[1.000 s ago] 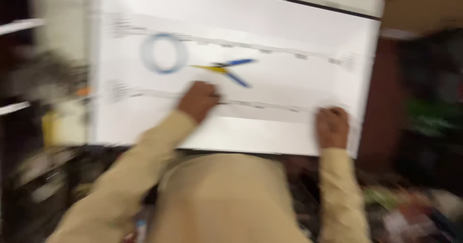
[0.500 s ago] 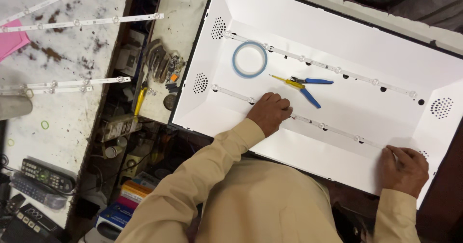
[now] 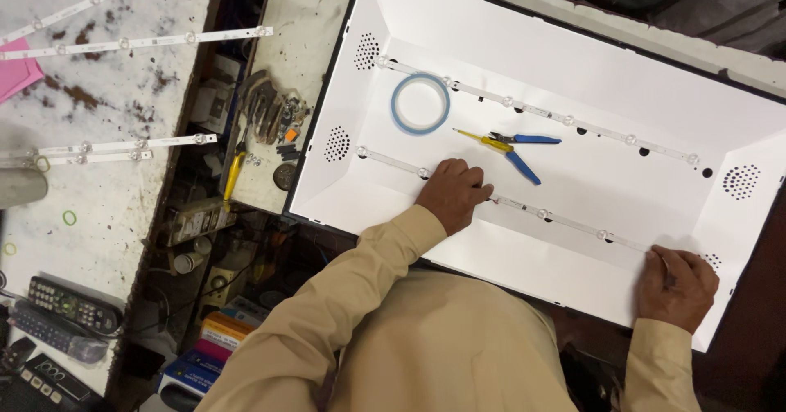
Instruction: The person positions LED strip bars inside a white light panel frame, aligning them along the panel. They cut pieces of blue tape and press the tape over the strips to secure them in place, and use pliers to help trim and adjust the strips.
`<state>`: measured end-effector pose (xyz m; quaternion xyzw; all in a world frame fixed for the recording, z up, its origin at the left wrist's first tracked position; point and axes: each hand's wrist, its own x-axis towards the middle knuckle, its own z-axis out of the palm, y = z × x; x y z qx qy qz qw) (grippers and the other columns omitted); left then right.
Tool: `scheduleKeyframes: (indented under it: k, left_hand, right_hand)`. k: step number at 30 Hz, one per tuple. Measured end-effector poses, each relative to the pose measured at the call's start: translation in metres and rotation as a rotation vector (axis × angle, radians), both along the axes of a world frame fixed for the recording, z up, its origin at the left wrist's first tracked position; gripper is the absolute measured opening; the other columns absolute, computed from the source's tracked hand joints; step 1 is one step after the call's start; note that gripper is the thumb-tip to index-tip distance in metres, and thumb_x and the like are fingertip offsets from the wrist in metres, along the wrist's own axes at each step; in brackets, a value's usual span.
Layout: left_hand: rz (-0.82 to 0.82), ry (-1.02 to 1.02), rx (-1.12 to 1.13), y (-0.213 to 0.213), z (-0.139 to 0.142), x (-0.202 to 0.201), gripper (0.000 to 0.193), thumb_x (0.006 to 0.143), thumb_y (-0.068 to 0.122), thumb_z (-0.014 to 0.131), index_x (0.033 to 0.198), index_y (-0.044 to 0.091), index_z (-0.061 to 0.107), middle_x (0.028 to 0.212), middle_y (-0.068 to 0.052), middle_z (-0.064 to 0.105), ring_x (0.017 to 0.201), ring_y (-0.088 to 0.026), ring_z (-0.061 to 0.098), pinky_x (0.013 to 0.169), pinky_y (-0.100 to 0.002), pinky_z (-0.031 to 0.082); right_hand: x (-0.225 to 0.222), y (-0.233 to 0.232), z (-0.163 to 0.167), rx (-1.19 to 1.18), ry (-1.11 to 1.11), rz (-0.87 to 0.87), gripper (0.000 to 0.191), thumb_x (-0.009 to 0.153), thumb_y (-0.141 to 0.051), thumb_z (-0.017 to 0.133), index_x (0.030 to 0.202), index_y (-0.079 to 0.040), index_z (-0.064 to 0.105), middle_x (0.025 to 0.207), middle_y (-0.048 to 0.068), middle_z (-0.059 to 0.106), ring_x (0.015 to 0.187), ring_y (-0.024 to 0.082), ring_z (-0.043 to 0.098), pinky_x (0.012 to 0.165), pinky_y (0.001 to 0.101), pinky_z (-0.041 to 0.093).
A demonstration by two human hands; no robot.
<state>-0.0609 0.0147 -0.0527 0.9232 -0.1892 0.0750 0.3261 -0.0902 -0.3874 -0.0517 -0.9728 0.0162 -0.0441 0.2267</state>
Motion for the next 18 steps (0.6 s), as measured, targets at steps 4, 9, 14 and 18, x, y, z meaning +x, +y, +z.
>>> scheduleKeyframes:
  k: [4, 9, 14, 18]
  left_hand:
    - [0.011, -0.011, -0.045, -0.001, -0.004, 0.011, 0.028, 0.078, -0.001, 0.064, 0.101, 0.011, 0.076, 0.095, -0.007, 0.058, 0.093, -0.031, 0.053, 0.095, -0.046, 0.046]
    - [0.020, -0.029, -0.095, 0.000, -0.009, 0.018, 0.027, 0.077, -0.001, 0.065, 0.097, 0.011, 0.077, 0.093, -0.009, 0.059, 0.090, -0.033, 0.053, 0.086, -0.047, 0.046]
    - [-0.061, 0.060, -0.175, 0.005, -0.009, 0.019, 0.024, 0.083, 0.002, 0.066, 0.105, 0.007, 0.078, 0.095, -0.010, 0.064, 0.092, -0.032, 0.059, 0.086, -0.045, 0.048]
    - [0.095, 0.078, -0.071, 0.042, 0.006, 0.015, 0.024, 0.088, 0.000, 0.063, 0.108, 0.004, 0.076, 0.111, -0.013, 0.070, 0.107, -0.033, 0.063, 0.093, -0.044, 0.051]
  right_hand:
    - [0.012, 0.000, 0.000, -0.020, 0.005, -0.017, 0.012, 0.105, -0.009, 0.073, 0.114, -0.004, 0.077, 0.121, 0.016, 0.063, 0.126, 0.032, 0.055, 0.109, 0.0421, 0.051]
    - [0.026, 0.005, -0.002, -0.005, -0.056, -0.030, 0.009, 0.102, -0.008, 0.077, 0.110, -0.004, 0.077, 0.119, 0.014, 0.065, 0.121, 0.030, 0.057, 0.105, 0.0395, 0.051]
    - [0.033, 0.011, 0.002, 0.055, -0.051, -0.076, 0.013, 0.098, -0.007, 0.077, 0.110, -0.004, 0.078, 0.117, 0.014, 0.064, 0.116, 0.030, 0.057, 0.097, 0.0380, 0.053]
    - [0.037, 0.015, 0.010, 0.048, -0.030, -0.086, 0.013, 0.098, -0.005, 0.076, 0.111, -0.003, 0.079, 0.116, 0.013, 0.065, 0.115, 0.030, 0.058, 0.093, 0.0377, 0.054]
